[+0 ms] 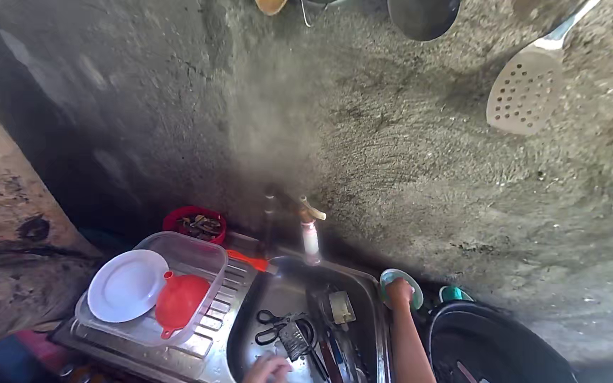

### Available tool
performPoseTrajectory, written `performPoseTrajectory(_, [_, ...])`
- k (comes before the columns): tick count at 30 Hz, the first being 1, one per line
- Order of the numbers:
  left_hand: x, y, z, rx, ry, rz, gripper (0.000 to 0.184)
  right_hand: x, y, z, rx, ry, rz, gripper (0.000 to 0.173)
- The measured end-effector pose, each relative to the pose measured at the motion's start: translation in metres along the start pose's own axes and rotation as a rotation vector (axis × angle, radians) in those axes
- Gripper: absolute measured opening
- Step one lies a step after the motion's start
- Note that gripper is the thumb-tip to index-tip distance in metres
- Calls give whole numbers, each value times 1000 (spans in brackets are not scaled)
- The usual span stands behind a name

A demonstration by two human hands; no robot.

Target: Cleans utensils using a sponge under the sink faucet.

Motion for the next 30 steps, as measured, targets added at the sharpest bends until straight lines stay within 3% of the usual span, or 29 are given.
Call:
performPoseTrajectory(4, [-58,-85,-7,-355,21,335,33,-4,12,2,130,47,160,48])
performPoseTrajectory(9, [-127,-167,-15,-783,80,523,43,46,50,26,-40,108,57,46])
performPoseTrajectory(13, [-148,-211,-10,-937,217,593,50,99,56,18,-734,258,-291,28])
performPoseTrajectory(15, [-154,-224,-10,-983,285,578,51,121,49,13,-1151,281,-345,25])
performPoseTrajectory(18, [-160,-214,-8,-857,299,478,52,153,48,10,-1553,145,-250,31])
performPoseTrajectory(20, [-156,-187,-6,-649,299,313,49,165,44,4,-1711,63,-198,36])
performPoseTrajectory(24, [-141,-119,27,-329,498,-25,48,182,31,-3,-1917,-62,-136,44])
performPoseTrajectory(27, [-139,-89,74,-236,634,-6,51,185,18,-6,-2035,-66,-92,50])
performPoseTrajectory(30, [-141,-86,101,-221,732,124,57,175,-1,-14,-2157,6,53,54])
Point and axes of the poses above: each hand's wrist, its own x-axis away from the middle knuckle, its own y-axis out of the back of the hand, z = x × y, the point moved 1 cm from there along -x, towards the middle knuckle, and after that the axes turned 11 degrees about y, right-handed, at the moved point
